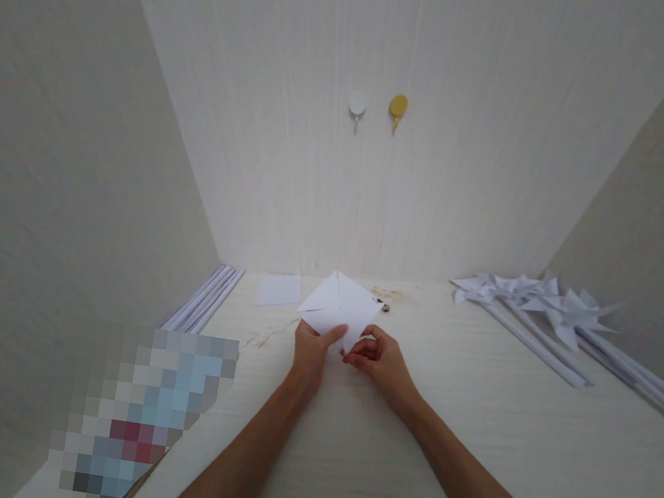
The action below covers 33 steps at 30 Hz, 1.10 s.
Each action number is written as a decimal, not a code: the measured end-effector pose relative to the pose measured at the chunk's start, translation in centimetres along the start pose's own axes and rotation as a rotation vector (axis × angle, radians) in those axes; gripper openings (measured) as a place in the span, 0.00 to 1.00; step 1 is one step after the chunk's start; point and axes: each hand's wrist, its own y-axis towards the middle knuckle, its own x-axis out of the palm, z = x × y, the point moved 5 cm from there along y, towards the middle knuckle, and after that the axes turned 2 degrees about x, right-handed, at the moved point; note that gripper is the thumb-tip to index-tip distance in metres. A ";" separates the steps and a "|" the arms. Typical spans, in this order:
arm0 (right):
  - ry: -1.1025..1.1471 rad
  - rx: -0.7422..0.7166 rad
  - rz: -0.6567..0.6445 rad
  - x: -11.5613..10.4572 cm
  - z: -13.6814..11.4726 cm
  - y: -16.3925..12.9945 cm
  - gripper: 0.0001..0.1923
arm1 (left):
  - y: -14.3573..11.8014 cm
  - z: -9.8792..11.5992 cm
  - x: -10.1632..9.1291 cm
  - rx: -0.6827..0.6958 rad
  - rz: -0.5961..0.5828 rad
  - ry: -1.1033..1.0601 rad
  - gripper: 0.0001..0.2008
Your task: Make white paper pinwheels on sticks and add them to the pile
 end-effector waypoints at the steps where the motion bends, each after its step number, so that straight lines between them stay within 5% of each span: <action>1: 0.009 0.007 -0.009 0.0 0.0 0.0 0.18 | 0.1 0.0 -0.1 0.001 -0.007 -0.006 0.21; 6: 0.302 0.061 0.120 -1.2 -0.5 0.0 0.14 | 0.5 0.4 -0.7 0.054 0.000 0.115 0.23; 10: 0.590 0.062 0.308 -2.8 -0.5 0.3 0.10 | 0.0 0.1 0.2 -0.036 -0.181 0.226 0.27; 13: 0.510 -0.014 0.335 -2.9 -0.3 0.3 0.10 | -0.2 -0.1 0.4 -0.083 -0.202 0.251 0.34; 18: 0.398 -0.025 0.259 -1.9 0.1 0.1 0.12 | -0.2 0.1 -0.2 -0.070 0.034 -0.005 0.35; 21: 0.388 -0.026 0.248 -1.6 0.0 0.0 0.12 | -0.9 -0.4 1.1 -0.128 0.014 -0.273 0.29; 24: 0.357 -0.020 0.225 -1.2 0.1 -0.1 0.12 | -1.9 -1.0 2.6 -0.167 -0.077 -0.288 0.23; 33: 0.197 0.009 0.193 -0.2 0.3 -0.7 0.12 | -1.8 -1.0 1.4 -0.165 0.118 -0.351 0.11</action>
